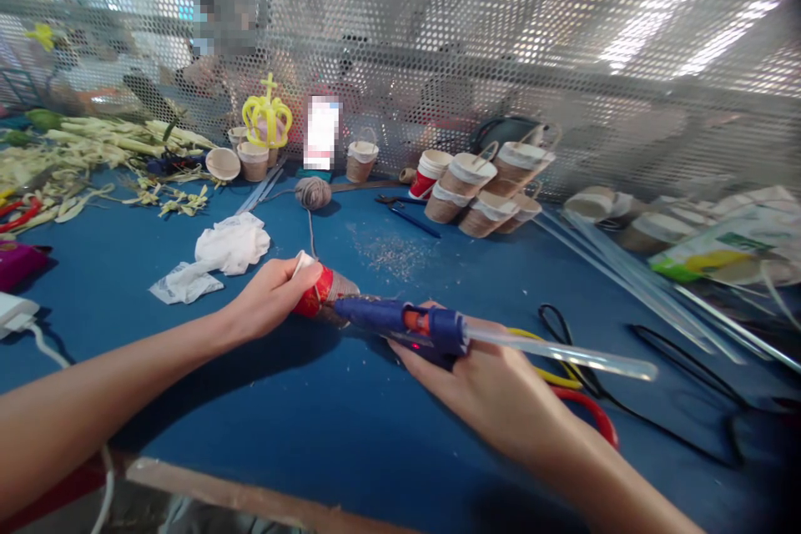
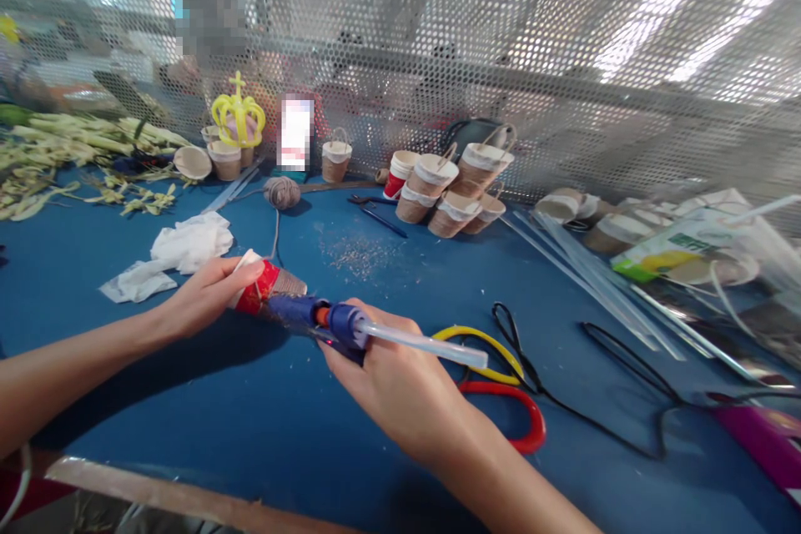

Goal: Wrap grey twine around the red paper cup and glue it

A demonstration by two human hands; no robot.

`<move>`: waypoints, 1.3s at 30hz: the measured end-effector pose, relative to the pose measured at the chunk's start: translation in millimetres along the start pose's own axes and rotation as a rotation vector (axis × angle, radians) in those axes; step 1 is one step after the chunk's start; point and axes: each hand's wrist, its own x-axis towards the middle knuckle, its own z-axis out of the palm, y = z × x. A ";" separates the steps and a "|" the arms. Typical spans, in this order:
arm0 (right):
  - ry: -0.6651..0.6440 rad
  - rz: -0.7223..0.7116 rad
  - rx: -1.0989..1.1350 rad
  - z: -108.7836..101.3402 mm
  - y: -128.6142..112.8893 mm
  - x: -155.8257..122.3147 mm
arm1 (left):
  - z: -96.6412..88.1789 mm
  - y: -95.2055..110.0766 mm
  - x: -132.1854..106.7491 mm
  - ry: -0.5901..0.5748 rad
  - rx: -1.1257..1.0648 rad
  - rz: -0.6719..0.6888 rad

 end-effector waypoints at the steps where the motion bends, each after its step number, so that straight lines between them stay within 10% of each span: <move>1: -0.002 0.014 0.001 -0.4 0.2 0.7 | -0.1 0.2 0.0 0.000 0.006 0.004; 15: -0.049 0.393 0.174 -8.5 1.0 15.2 | -2.7 -9.1 0.5 -0.015 0.180 0.100; 29: -0.166 0.418 0.349 -8.5 12.9 30.4 | -2.7 -6.5 -2.2 -0.031 0.269 0.150; 39: 0.125 0.463 0.326 -7.3 63.5 76.0 | -3.6 -3.6 -2.7 0.012 0.383 0.253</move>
